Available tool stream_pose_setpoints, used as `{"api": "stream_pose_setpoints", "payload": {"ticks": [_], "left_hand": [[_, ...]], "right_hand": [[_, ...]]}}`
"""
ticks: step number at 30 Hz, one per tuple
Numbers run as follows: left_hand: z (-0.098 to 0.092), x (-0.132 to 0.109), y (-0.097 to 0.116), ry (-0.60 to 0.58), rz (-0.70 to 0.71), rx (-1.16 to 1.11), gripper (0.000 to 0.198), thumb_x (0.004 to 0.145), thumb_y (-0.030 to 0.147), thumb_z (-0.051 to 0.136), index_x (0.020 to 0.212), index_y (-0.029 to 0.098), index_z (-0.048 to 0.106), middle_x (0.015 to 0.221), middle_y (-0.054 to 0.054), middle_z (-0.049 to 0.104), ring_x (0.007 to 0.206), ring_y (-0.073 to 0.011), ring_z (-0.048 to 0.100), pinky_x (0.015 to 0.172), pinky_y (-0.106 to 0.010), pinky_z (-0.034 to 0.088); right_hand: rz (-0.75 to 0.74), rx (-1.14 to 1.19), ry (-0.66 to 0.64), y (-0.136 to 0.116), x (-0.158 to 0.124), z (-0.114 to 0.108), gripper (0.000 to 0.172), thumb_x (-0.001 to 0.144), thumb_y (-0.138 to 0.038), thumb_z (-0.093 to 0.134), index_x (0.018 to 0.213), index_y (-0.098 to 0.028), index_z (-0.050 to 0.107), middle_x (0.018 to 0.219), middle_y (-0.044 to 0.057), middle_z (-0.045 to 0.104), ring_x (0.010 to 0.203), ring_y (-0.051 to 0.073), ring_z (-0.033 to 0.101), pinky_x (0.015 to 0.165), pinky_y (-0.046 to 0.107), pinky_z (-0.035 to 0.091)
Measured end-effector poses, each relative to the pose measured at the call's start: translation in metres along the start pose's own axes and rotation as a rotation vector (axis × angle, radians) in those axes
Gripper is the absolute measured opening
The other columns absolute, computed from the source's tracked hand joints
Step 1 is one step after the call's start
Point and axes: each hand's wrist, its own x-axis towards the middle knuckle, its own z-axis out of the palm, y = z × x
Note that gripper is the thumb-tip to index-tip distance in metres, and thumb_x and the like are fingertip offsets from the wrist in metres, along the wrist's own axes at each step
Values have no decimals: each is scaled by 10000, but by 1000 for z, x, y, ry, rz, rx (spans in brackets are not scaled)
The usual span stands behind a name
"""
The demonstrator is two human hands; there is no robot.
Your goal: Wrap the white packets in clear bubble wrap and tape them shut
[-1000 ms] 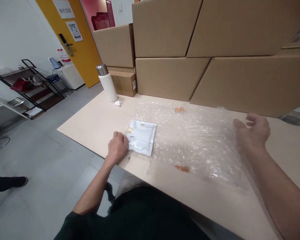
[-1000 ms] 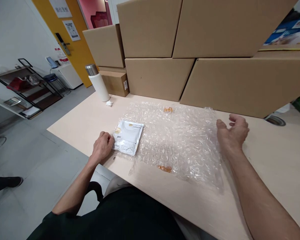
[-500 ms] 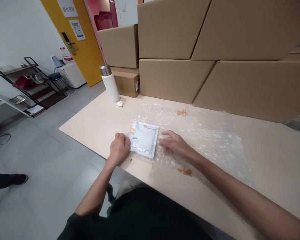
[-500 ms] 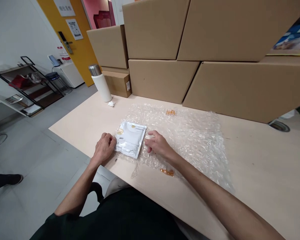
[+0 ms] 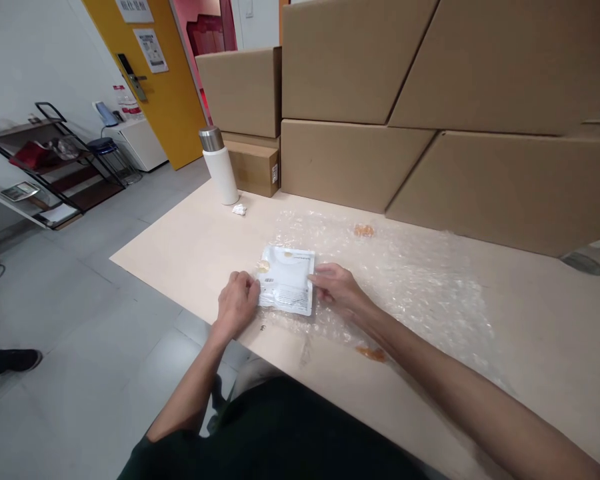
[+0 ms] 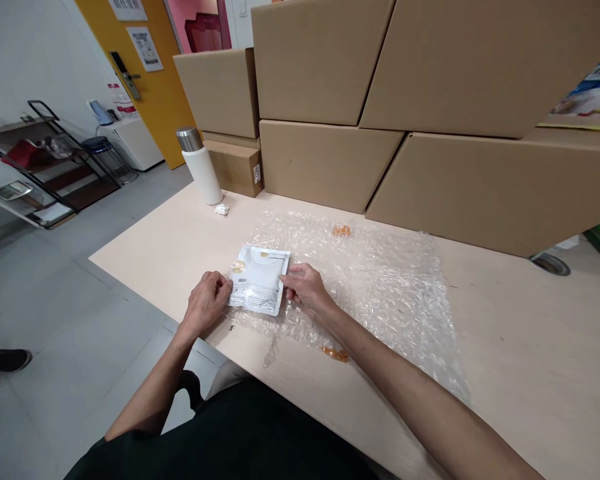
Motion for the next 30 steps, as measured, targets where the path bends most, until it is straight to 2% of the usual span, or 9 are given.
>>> {"api": "stream_pose_setpoints", "payload": {"ticks": [2, 5, 9, 13, 18, 23, 27, 30], "left_hand": [[1, 1, -2, 6, 3, -7, 203, 965, 357, 449, 815, 231, 499, 897, -34, 571, 775, -205, 585, 710, -333, 409], [1, 1, -4, 15, 2, -34, 203, 957, 366, 465, 815, 228, 508, 893, -39, 598, 775, -204, 595, 709, -331, 421], [1, 1, -6, 11, -22, -100, 215, 967, 400, 454, 979, 223, 576, 947, -59, 673, 836, -229, 642, 722, -341, 445], [3, 2, -8, 22, -21, -90, 383, 992, 392, 405, 1262, 172, 562, 1036, -110, 711, 934, -265, 671, 813, -385, 464], [3, 2, -7, 23, -1, -43, 474, 996, 382, 388, 1366, 121, 528, 1127, -145, 707, 1031, -293, 663, 883, -411, 463], [-2, 2, -3, -14, -19, -57, 421, 963, 367, 440, 1282, 142, 600, 1064, -122, 726, 950, -280, 672, 832, -389, 465], [-4, 2, 0, -20, -19, -89, 297, 934, 353, 466, 1066, 198, 681, 940, -73, 722, 830, -242, 652, 717, -341, 440], [-4, 3, 0, -13, -44, -132, 217, 907, 314, 480, 905, 215, 673, 838, -40, 703, 747, -213, 624, 668, -320, 424]], "right_hand": [[-5, -2, -29, 0, 3, 2, 197, 712, -137, 742, 812, -171, 576, 533, -29, 590, 417, 65, 467, 381, 160, 293], [-5, -22, -75, 1, 6, 2, 156, 696, -157, 741, 682, -163, 585, 456, -32, 536, 404, 58, 431, 386, 158, 284], [-20, -36, -63, 1, 5, -4, 125, 676, -170, 720, 644, -164, 599, 437, -29, 535, 404, 59, 417, 394, 159, 296], [-38, -75, -63, 3, 3, -8, 111, 661, -176, 692, 607, -170, 595, 434, -23, 539, 407, 64, 430, 402, 164, 311], [-43, -85, -61, 5, 3, -4, 106, 664, -142, 639, 593, -175, 567, 440, -1, 567, 397, 66, 429, 399, 168, 297], [-53, -96, -25, 2, 2, -5, 105, 693, -136, 596, 600, -177, 568, 458, 7, 591, 378, 66, 419, 385, 173, 305], [-64, -112, 0, 3, 3, -9, 111, 676, -126, 596, 585, -179, 560, 448, 4, 582, 376, 70, 424, 383, 175, 317], [-74, -122, 13, 5, 5, -10, 116, 662, -120, 599, 576, -184, 555, 436, 4, 576, 367, 74, 423, 376, 179, 316]]}}
